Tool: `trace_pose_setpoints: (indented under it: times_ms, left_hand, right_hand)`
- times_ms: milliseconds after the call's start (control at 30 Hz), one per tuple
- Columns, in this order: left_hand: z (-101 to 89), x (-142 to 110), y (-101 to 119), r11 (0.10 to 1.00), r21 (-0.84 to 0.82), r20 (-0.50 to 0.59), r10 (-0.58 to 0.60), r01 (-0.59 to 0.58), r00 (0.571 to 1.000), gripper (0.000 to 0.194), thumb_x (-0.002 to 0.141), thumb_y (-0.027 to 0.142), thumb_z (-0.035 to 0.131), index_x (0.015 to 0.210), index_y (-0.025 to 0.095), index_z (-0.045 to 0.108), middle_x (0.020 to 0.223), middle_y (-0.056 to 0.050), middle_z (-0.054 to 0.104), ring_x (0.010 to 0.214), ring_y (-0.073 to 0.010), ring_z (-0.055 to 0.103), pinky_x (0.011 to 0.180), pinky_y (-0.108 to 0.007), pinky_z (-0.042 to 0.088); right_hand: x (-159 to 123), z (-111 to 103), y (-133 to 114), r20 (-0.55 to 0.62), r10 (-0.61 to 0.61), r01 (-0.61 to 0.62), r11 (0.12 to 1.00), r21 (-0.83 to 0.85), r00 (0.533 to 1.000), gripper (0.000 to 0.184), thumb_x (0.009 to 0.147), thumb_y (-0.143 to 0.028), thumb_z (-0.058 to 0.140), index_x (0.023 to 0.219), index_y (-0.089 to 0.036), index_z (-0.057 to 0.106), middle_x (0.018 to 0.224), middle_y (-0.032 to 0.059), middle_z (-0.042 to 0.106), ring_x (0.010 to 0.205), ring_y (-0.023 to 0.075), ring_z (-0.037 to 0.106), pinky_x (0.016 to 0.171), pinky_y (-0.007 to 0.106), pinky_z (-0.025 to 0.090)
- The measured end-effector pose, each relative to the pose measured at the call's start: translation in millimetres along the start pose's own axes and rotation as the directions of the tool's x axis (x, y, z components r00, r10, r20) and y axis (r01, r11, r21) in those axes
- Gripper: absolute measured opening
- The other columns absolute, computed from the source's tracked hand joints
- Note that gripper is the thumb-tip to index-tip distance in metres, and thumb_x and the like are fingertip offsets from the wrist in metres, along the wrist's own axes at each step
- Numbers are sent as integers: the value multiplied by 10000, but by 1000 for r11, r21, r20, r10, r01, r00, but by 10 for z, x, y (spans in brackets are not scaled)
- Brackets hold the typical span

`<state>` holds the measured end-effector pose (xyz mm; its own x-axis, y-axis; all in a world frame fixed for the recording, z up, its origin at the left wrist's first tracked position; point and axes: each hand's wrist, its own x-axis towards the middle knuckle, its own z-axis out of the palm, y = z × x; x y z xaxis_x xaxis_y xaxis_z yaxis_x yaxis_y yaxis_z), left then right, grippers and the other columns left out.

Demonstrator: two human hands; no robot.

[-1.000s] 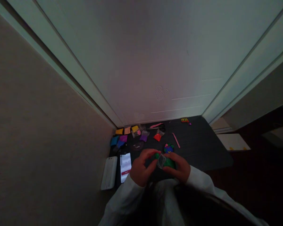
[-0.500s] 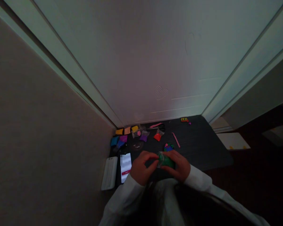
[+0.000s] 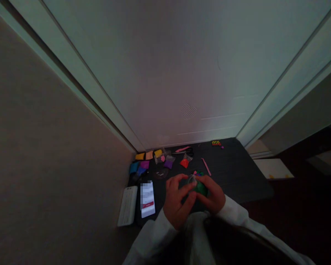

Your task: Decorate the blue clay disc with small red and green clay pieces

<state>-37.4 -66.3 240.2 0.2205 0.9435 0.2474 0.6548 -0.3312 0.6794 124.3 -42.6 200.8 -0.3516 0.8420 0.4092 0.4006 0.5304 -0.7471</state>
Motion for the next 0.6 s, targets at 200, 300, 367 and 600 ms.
trace_pose_setpoints:
  times_ms: [200,300,367,600]
  left_hand:
    - [-26,-6,-15,999,-22,-144,-37,35,989,277,781,226,436,1019,246,577,1061,-62,442,993,-210,398,827,-377,375]
    - [-65,-5,-23,1000,-13,-122,-3,2,993,246,776,214,438,934,250,622,1026,-54,472,987,-213,399,823,-379,373]
    - [-75,-1,-13,1000,-2,-102,11,-12,995,241,765,213,455,930,250,626,1027,-52,478,994,-216,392,831,-380,367]
    - [-72,-8,5,999,12,-101,44,-43,994,246,746,209,481,946,243,620,1042,-54,480,997,-217,383,844,-385,355]
  right_hand:
    - [38,-29,-16,-8,5,-5,1000,-10,1000,440,703,-298,582,1110,-216,436,1008,82,576,917,205,537,791,339,433]
    - [40,-32,-8,5,-2,2,1000,-23,1000,456,703,-294,586,1122,-224,419,1012,79,568,914,205,532,788,347,435]
    - [38,-28,1,12,-8,8,999,-32,1000,457,703,-295,586,1121,-222,417,1007,80,565,910,208,530,780,351,440]
    - [41,-26,-14,33,-35,36,999,-34,999,451,712,-312,569,1126,-211,421,980,83,567,899,208,534,763,345,450]
